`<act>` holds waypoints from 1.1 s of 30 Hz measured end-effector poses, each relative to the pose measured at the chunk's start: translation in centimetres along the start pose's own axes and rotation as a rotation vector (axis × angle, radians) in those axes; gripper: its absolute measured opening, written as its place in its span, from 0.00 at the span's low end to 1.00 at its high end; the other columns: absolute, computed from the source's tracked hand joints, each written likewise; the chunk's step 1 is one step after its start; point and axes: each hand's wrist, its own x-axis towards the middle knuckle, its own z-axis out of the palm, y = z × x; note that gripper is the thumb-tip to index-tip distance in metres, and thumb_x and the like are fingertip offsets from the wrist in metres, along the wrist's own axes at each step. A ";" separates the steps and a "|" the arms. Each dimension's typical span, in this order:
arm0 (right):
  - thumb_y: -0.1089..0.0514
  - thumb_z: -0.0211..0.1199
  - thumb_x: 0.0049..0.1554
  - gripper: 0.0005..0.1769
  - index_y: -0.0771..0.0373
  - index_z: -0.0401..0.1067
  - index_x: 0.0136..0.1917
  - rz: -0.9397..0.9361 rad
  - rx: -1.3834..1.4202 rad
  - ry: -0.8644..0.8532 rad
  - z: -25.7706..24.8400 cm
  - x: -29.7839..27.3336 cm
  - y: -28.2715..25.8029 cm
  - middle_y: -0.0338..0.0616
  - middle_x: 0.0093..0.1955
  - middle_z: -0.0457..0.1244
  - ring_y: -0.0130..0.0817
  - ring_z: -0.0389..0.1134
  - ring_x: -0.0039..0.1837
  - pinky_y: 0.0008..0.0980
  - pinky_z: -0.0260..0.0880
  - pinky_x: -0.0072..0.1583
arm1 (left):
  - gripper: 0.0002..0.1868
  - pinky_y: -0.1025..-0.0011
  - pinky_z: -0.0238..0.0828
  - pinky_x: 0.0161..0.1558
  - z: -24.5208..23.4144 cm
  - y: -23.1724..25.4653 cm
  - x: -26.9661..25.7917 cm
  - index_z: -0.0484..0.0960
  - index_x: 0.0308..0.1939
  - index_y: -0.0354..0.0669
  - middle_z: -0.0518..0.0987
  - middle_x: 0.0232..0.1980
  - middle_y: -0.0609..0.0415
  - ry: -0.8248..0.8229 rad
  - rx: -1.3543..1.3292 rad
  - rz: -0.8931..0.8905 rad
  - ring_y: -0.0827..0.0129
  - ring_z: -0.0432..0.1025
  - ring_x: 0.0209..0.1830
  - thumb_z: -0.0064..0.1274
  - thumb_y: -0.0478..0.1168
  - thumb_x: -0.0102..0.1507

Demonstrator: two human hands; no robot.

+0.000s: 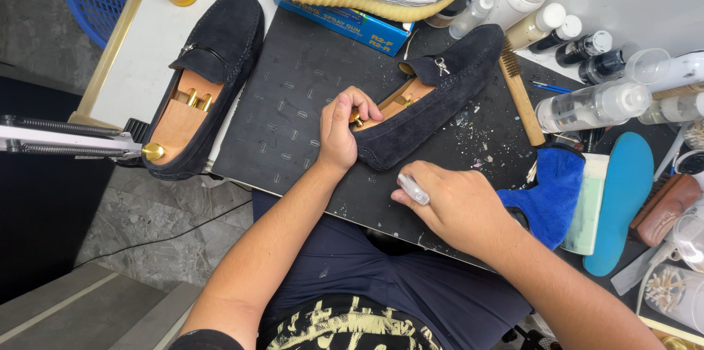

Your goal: The person sprays a cleaning solution onto a black suede loafer and wipes the surface with a blue cloth. They then use a cotton swab to clean the interior lining of the shoe.

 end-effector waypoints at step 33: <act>0.46 0.59 0.61 0.13 0.57 0.71 0.48 0.100 0.075 0.092 -0.5 2.3 -0.5 0.46 0.40 0.69 0.49 0.72 0.43 0.45 0.70 0.43 | 0.36 0.71 0.69 0.50 0.0 0.2 0.0 0.68 0.30 0.40 0.78 0.35 0.48 -0.012 0.030 0.009 0.67 0.73 0.40 0.18 0.64 0.76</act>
